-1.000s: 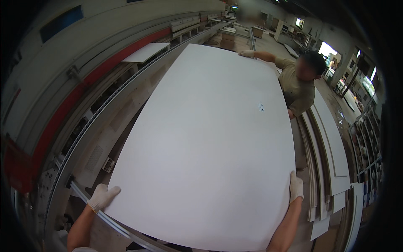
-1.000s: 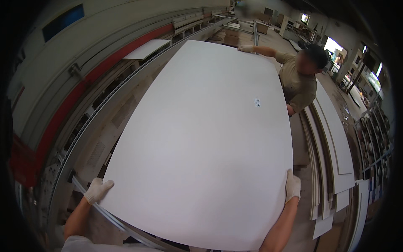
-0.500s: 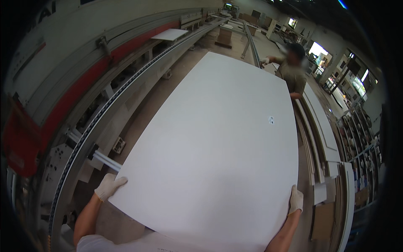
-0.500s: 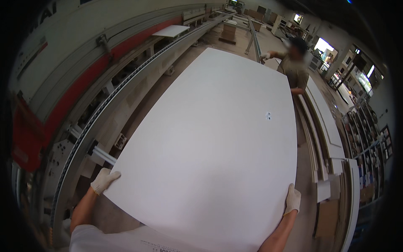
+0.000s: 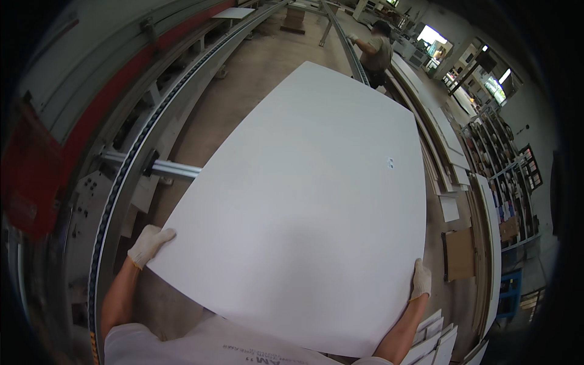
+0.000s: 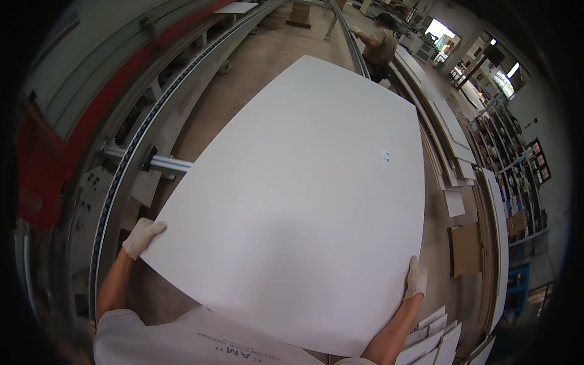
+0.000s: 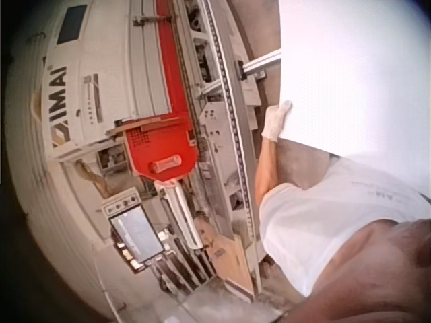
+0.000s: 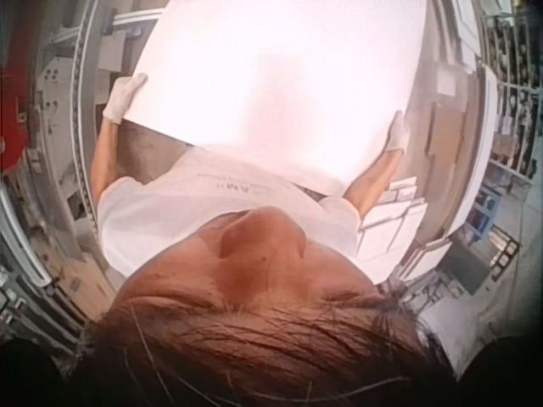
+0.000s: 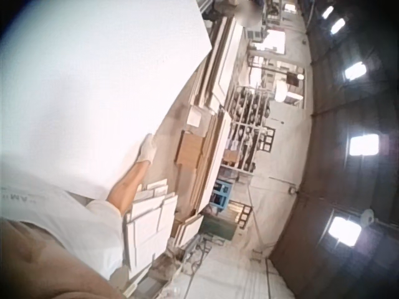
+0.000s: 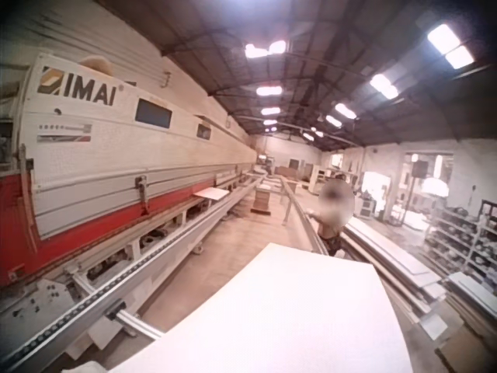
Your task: The person picks up white rectangular panels from a stack, places them onto a conveyor belt, and uses a computer mouse to operate a machine. The person repeats this process with multiple panels, including larger ones, and stacks the processed panels.
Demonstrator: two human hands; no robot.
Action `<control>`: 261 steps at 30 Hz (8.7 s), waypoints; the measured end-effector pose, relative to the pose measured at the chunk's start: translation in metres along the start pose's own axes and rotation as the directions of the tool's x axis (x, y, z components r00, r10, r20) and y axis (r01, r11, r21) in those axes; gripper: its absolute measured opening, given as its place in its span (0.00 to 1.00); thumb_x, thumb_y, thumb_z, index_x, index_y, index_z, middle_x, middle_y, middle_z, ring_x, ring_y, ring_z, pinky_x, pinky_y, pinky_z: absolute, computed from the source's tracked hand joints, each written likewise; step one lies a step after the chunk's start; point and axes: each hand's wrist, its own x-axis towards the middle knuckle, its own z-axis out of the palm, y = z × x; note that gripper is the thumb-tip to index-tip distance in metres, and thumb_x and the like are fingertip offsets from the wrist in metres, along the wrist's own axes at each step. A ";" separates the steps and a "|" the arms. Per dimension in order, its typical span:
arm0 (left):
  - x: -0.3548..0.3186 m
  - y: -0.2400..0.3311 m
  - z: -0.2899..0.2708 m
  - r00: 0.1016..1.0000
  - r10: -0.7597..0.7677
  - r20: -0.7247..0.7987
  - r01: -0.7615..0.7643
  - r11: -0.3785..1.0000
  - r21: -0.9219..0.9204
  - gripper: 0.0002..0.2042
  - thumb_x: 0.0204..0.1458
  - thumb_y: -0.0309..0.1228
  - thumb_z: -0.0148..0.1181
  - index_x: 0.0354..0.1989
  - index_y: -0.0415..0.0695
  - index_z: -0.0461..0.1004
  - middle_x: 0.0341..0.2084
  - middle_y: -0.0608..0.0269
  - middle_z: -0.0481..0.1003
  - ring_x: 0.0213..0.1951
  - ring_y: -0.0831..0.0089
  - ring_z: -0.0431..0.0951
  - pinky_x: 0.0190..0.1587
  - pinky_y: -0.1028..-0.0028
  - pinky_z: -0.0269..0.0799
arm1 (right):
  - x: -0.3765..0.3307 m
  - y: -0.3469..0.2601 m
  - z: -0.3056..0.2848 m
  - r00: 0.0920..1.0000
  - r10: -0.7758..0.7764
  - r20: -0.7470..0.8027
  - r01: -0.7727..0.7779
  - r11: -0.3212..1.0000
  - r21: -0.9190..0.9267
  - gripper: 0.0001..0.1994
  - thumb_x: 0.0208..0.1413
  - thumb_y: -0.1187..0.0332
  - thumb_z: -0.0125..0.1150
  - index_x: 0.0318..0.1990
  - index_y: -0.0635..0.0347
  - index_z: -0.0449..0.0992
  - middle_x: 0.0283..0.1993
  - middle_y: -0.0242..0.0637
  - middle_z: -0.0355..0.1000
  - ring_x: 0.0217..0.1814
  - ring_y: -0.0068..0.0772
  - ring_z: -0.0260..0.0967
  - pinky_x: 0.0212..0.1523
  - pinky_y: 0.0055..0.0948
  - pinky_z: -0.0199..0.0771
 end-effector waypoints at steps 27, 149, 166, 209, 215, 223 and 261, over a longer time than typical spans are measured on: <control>-0.145 -0.068 -0.208 0.944 0.105 0.312 -0.266 0.802 0.535 0.40 0.54 0.64 0.65 0.33 0.25 0.85 0.23 0.48 0.82 0.28 0.63 0.85 0.34 0.66 0.78 | -0.593 0.156 0.005 0.875 0.481 0.053 -0.441 0.747 0.497 0.37 0.70 0.42 0.56 0.62 0.77 0.77 0.56 0.52 0.80 0.52 0.47 0.78 0.55 0.44 0.77; -0.913 -0.605 -0.457 0.917 -0.025 -0.398 0.205 0.885 0.418 0.44 0.61 0.70 0.52 0.50 0.28 0.76 0.38 0.21 0.78 0.45 0.29 0.81 0.53 0.49 0.80 | -1.449 -0.135 0.035 -0.139 -0.637 0.758 0.503 0.614 0.608 0.16 0.67 0.66 0.66 0.57 0.67 0.83 0.45 0.42 0.85 0.48 0.29 0.80 0.53 0.33 0.80; -0.902 -0.672 -0.576 0.879 0.184 -0.440 0.034 0.896 0.443 0.35 0.64 0.63 0.53 0.48 0.35 0.79 0.37 0.38 0.82 0.39 0.43 0.84 0.44 0.48 0.80 | -1.750 -0.782 0.196 -0.320 -0.947 -0.041 0.859 -0.308 0.409 0.27 0.57 0.63 0.65 0.67 0.46 0.76 0.74 0.44 0.66 0.76 0.52 0.62 0.75 0.43 0.66; -0.863 -0.661 -0.603 0.812 0.172 -0.558 0.134 0.875 0.465 0.35 0.62 0.64 0.55 0.45 0.37 0.79 0.37 0.39 0.81 0.39 0.43 0.84 0.42 0.49 0.80 | -1.744 -0.792 0.207 -0.347 -0.937 -0.042 0.856 -0.335 0.394 0.19 0.60 0.61 0.64 0.59 0.39 0.83 0.69 0.41 0.71 0.70 0.52 0.69 0.71 0.45 0.69; -0.861 -0.662 -0.604 0.810 0.178 -0.559 0.131 0.874 0.468 0.35 0.62 0.65 0.55 0.45 0.37 0.80 0.37 0.39 0.81 0.39 0.43 0.84 0.41 0.49 0.81 | -1.742 -0.793 0.206 -0.351 -0.933 -0.072 0.857 -0.352 0.377 0.18 0.59 0.61 0.63 0.57 0.41 0.84 0.68 0.41 0.73 0.69 0.52 0.70 0.71 0.45 0.69; -0.857 -0.662 -0.605 0.810 0.180 -0.558 0.131 0.872 0.471 0.34 0.62 0.65 0.55 0.44 0.38 0.80 0.37 0.39 0.81 0.39 0.43 0.84 0.41 0.49 0.81 | -1.742 -0.796 0.211 -0.349 -0.934 -0.080 0.855 -0.353 0.380 0.18 0.60 0.61 0.63 0.58 0.41 0.84 0.68 0.42 0.72 0.69 0.52 0.70 0.71 0.44 0.69; -0.859 -0.668 -0.598 0.805 0.214 -0.554 0.105 0.867 0.488 0.34 0.60 0.66 0.57 0.42 0.39 0.80 0.37 0.40 0.80 0.39 0.43 0.84 0.38 0.50 0.81 | -1.744 -0.800 0.214 -0.364 -0.931 -0.031 0.854 -0.347 0.387 0.20 0.60 0.61 0.63 0.60 0.42 0.83 0.71 0.44 0.70 0.72 0.54 0.67 0.74 0.44 0.67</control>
